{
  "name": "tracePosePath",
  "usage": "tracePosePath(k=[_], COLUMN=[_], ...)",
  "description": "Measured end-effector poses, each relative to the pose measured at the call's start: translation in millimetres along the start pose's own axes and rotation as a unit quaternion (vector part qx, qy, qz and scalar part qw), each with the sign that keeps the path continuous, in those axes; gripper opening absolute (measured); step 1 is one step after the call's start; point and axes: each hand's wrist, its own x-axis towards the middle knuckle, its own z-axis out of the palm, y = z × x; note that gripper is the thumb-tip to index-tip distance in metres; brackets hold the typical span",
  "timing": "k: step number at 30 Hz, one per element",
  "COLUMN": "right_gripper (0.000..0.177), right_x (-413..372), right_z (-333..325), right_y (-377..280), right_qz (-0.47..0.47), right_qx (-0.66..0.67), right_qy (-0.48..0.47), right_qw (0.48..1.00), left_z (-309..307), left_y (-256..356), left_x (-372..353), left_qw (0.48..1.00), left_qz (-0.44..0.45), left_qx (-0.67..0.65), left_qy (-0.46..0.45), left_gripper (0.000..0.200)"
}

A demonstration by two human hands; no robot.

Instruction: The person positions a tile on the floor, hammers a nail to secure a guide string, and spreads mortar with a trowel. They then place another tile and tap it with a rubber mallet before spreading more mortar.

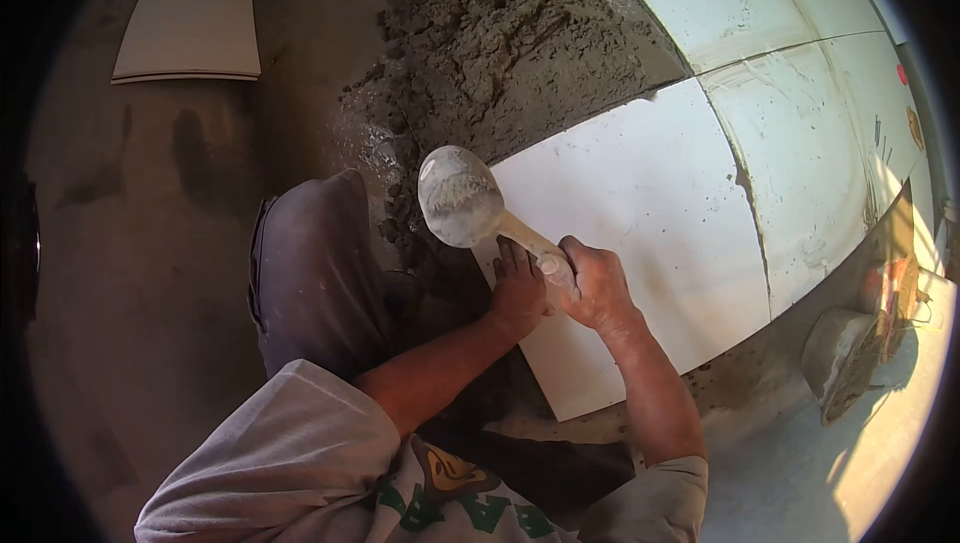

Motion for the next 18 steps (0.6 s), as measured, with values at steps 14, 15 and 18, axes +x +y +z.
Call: tracePosePath(k=[14,15,18], right_gripper=[0.046,0.046,0.048], right_x=[-5,-9,-12], right_z=[11,15,35], right_y=[-5,8,39], right_qz=[0.028,0.027,0.063], right_qx=[0.023,0.02,-0.117], right_qy=[0.037,0.039,0.017], right_qw=[0.999,0.999,0.991], left_z=[3,2,-3], left_y=[0,-1,0], left_x=[3,6,0], left_qw=[0.999,0.996,1.0], left_qz=[-0.005,0.006,-0.013], left_qx=[0.014,-0.002,0.002], left_qy=[-0.044,-0.091,0.021], left_gripper=[0.107,0.106,0.104])
